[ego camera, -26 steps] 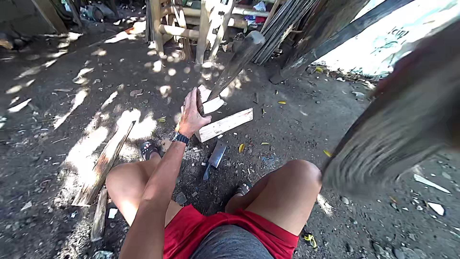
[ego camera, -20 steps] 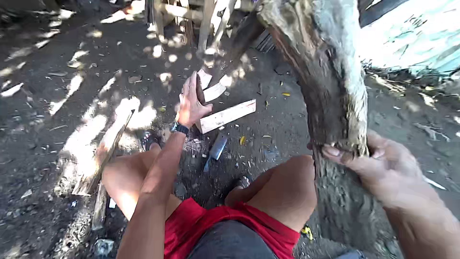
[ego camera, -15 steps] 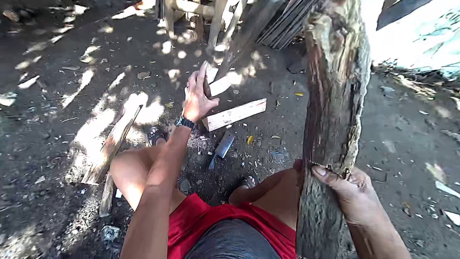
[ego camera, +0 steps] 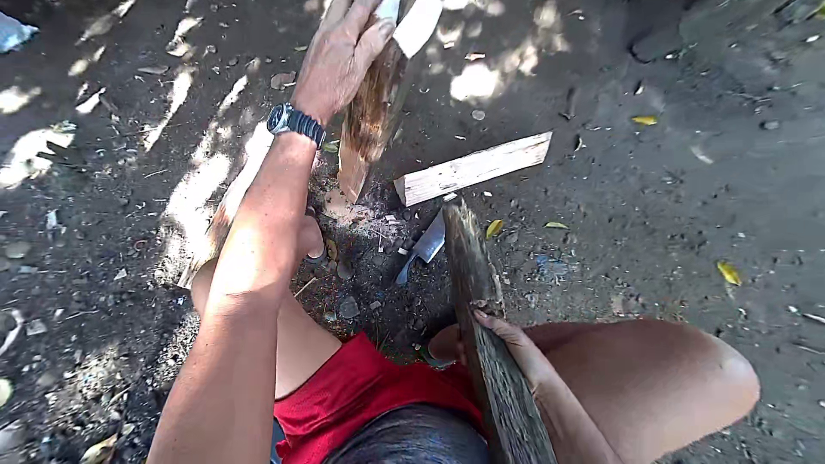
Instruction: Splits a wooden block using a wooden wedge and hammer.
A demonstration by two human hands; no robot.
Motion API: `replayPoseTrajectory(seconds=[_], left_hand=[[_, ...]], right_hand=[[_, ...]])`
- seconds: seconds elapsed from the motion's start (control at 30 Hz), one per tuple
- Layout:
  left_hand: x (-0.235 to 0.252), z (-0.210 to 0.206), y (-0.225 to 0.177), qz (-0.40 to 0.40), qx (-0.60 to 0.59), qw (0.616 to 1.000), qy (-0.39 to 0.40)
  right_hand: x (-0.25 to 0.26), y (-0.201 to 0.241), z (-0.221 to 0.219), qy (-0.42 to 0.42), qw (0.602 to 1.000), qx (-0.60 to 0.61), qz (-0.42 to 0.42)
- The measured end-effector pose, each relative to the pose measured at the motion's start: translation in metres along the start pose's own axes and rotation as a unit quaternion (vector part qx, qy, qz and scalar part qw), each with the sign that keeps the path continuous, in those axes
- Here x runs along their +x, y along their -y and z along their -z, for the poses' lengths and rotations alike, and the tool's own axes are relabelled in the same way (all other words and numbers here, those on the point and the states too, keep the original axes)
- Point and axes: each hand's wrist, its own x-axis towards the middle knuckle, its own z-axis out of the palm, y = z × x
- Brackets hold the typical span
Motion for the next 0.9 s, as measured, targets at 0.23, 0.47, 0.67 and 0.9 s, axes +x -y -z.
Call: replayPoseTrajectory(seconds=[0.23,0.47,0.67,0.9], left_hand=[[0.028,-0.035,0.001,0.056,0.01,0.997,-0.051],[0.041,-0.05,-0.002,0.077,0.02,0.995,-0.066],[0.041,-0.061,0.004,0.061,0.025,0.992,-0.107],[0.038,-0.052,0.011,0.07,0.015,0.991,-0.117]], right_hand=[[0.023,0.002,0.017,0.016,0.982,0.138,-0.125],[0.032,0.003,0.022,-0.07,0.98,0.163,-0.092],[0.036,0.004,0.031,-0.093,0.976,0.178,-0.085],[0.04,0.0,0.037,-0.089,0.977,0.172,-0.091]])
